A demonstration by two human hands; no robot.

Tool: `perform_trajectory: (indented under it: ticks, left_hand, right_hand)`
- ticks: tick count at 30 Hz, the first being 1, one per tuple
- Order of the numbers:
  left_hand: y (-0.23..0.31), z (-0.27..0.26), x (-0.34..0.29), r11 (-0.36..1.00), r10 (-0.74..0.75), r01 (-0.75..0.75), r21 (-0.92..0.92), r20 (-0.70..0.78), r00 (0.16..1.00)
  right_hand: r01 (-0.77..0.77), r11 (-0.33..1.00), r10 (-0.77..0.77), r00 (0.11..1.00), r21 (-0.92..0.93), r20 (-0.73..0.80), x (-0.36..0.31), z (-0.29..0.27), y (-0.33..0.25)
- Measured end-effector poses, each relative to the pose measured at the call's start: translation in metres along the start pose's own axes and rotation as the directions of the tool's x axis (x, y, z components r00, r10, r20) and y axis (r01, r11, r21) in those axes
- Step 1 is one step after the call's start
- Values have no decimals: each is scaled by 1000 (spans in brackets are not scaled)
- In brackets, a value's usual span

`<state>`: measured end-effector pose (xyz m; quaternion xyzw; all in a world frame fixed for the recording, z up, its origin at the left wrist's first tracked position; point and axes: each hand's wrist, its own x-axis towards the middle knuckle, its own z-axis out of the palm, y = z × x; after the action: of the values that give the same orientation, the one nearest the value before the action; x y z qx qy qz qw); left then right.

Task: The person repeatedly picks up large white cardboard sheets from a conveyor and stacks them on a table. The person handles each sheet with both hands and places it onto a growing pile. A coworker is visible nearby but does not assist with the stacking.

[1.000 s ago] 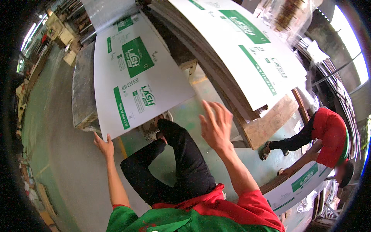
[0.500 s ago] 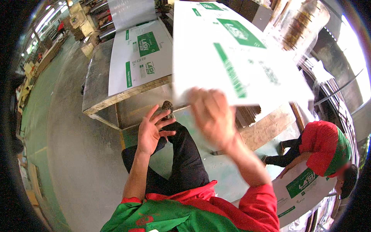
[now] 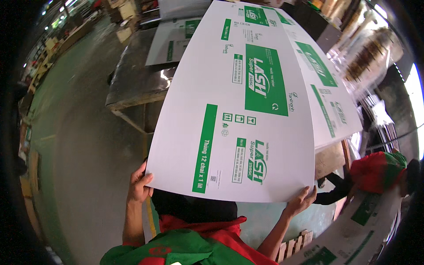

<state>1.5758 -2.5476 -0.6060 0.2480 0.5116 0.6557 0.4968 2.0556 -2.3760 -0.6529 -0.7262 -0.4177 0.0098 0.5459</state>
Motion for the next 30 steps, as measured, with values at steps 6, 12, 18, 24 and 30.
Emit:
perform_trajectory:
  ticks: [6,12,18,24,30]
  left_hand:
    - [-22,-43,-33,986,135,-88,143,-364,922]
    - [-52,-71,-48,932,212,38,361,-626,751]
    - [-72,-97,-58,774,240,226,592,-603,761]
    - [-66,-103,-69,693,308,160,703,-488,817]
    - [-47,-96,-79,731,271,147,666,-482,833]
  right_hand:
    - [-57,978,-23,925,199,380,-30,43,-35]
    - [-131,985,20,724,109,689,-60,85,-35]
    - [47,992,54,660,-114,749,-72,76,-35]
    - [102,988,28,607,-112,795,-70,48,-34]
    - [187,977,-204,646,107,736,-59,38,-33]
